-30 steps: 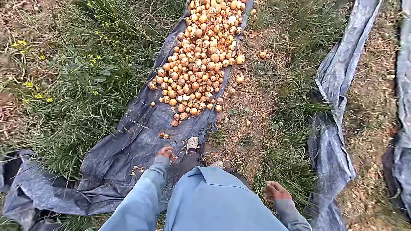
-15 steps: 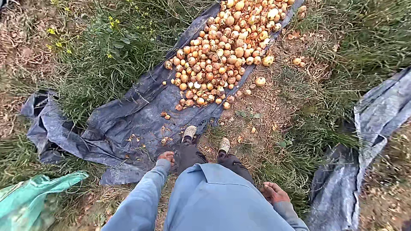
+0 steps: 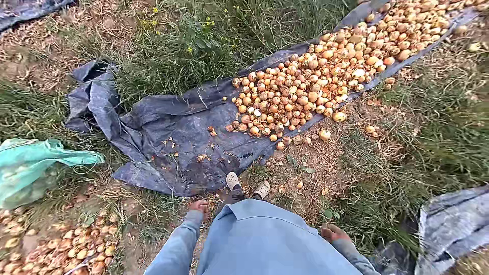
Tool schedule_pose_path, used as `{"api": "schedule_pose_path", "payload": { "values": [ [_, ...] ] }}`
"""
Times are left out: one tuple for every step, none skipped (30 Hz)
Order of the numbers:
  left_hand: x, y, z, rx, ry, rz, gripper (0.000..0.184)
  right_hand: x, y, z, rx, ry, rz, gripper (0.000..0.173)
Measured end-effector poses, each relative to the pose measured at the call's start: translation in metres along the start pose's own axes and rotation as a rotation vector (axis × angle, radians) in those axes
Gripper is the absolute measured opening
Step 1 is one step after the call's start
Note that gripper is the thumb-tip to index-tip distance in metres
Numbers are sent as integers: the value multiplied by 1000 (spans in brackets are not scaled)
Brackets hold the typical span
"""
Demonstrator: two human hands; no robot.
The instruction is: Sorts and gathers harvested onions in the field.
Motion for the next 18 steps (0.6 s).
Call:
{"api": "schedule_pose_path", "payload": {
  "values": [
    [-5,9,3,9,-14,-32,35,1,16,-2,-43,2,-74,30],
    [-10,16,6,17,-24,-50,35,2,33,-3,-93,-1,-135,31],
    [-14,22,11,19,-20,-58,36,2,52,-4,-147,-14,-181,30],
    [-17,27,18,21,-17,-64,37,2,73,-4,-207,-31,-218,30],
    [-21,32,26,15,-16,-71,37,2,93,0,-267,-39,-262,30],
    [-25,37,33,2,-23,-92,37,0,109,8,-319,-40,-327,32],
    [-27,45,33,-17,-43,-127,37,-1,124,11,-341,-39,-409,34],
    [-29,56,30,-40,-67,-162,37,-3,136,9,-344,-35,-498,35],
    [-30,66,27,-51,-86,-208,37,-5,151,7,-358,-47,-569,35],
    [-31,69,24,-51,-97,-247,37,-9,173,6,-376,-55,-613,34],
    [-32,72,23,-49,-99,-287,37,-13,193,5,-390,-56,-638,33],
    [-31,77,22,-49,-98,-327,37,-16,209,6,-389,-45,-642,32],
    [-30,83,20,-51,-99,-371,37,-19,222,10,-391,-35,-642,32],
    [-27,90,18,-59,-110,-418,37,-22,234,15,-403,-28,-641,31],
    [-24,100,17,-71,-131,-465,36,-22,248,20,-423,-23,-644,31],
    [-21,111,16,-89,-149,-502,36,-20,265,24,-445,-5,-645,31],
    [-18,121,12,-100,-167,-511,36,-18,281,29,-461,22,-658,32],
    [-17,127,5,-109,-181,-472,35,-14,297,35,-483,47,-669,32]
  ]
}}
Point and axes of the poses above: each hand's wrist, its own z-axis towards the middle knuckle, its own x-axis out of the palm, y = z × x, the point moved 4 cm from there along z, towards the middle knuckle, and after that the axes turned 12 degrees about -z, right-handed, at the moved point
